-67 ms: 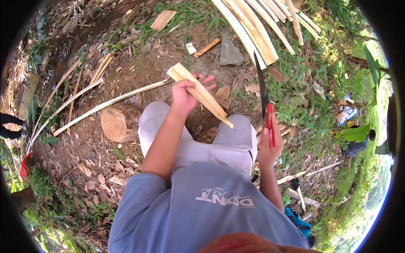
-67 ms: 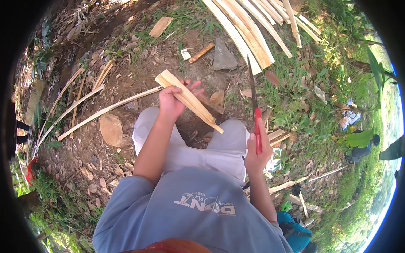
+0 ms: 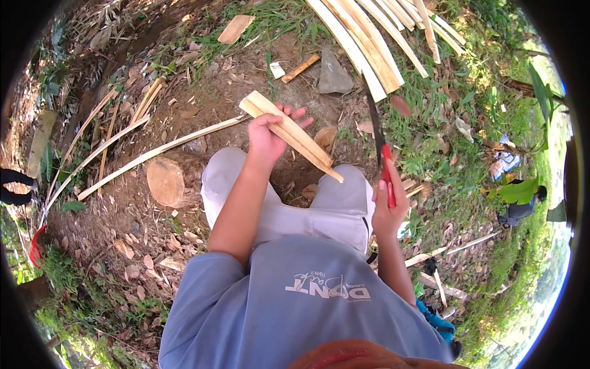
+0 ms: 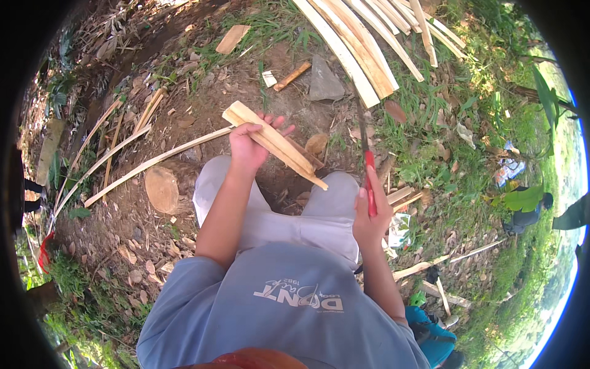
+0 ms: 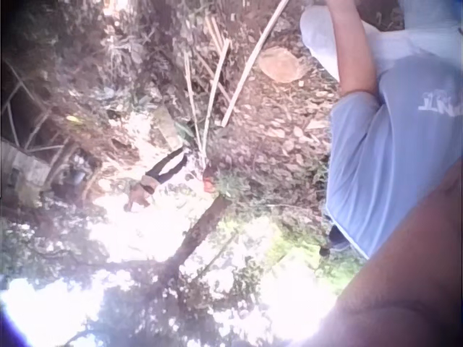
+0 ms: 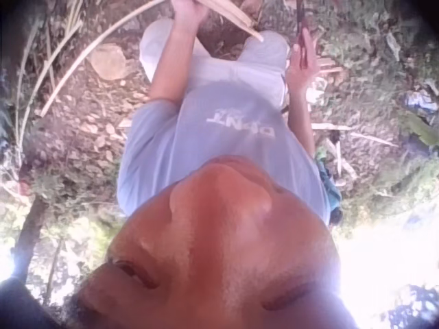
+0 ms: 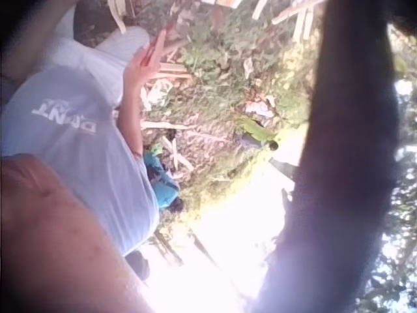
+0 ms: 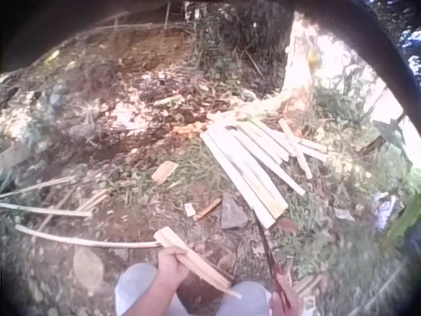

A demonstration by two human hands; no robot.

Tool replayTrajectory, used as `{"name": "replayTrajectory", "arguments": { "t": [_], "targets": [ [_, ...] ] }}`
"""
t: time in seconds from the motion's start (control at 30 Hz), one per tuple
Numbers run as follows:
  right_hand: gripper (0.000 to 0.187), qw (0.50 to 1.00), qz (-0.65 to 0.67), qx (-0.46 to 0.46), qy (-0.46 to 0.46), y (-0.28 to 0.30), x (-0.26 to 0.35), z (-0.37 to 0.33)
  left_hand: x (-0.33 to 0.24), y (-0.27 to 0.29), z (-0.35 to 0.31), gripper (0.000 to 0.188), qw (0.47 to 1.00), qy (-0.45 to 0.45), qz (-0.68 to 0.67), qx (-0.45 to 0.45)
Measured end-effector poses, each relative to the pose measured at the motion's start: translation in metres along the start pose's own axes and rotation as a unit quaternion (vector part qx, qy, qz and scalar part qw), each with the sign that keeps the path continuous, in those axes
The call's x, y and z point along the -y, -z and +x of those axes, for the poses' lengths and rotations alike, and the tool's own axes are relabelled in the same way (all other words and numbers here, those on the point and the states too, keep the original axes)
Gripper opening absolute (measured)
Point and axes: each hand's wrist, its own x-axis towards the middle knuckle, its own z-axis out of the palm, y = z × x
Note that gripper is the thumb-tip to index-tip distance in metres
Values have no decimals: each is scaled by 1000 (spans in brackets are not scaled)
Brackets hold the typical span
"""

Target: The person uses a red-handled saw to cut thin wooden strips into smaller pieces. They hold the wood against their leg and saw through it, then place the cut pieces on the ground.

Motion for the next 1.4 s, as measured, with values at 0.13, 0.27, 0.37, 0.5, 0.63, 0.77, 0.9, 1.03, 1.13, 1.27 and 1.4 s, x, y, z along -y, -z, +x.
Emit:
{"name": "replayTrajectory", "arguments": {
  "t": [0.13,0.27,0.37,0.5,0.63,0.77,0.9,1.03,1.13,1.27,1.4],
  "targets": [
    [42,996,-60,51,29,-33,1,18,-8,-21,-9,20,996,-51,-41,-63],
    [40,992,-73,81,60,-50,7,19,-23,-21,-19,32,989,-114,28,-86],
    [40,993,-61,73,71,-50,6,9,-52,-20,-36,32,975,-161,113,-99],
    [33,997,-20,60,42,-29,8,-18,-92,-27,-51,27,940,-190,265,-105],
    [33,1000,-15,24,-8,-2,7,-41,-64,-22,-34,21,865,-130,464,-140],
    [39,998,-57,-21,-10,14,1,-58,5,-24,-7,18,851,-20,510,-120],
    [53,988,-128,-68,-55,26,-6,-62,81,-72,-9,18,924,61,377,-7],
    [65,978,-167,-126,3,32,-15,-53,148,-113,-32,20,944,192,200,178],
    [64,973,-193,-119,-36,50,-16,-49,188,-122,-38,23,959,183,148,158],
    [41,958,-233,-99,-132,81,-36,-70,225,-115,-42,44,933,237,189,196],
    [31,933,-143,-233,-233,105,-66,-89,183,-72,-39,50,852,192,439,211]
  ]
}}
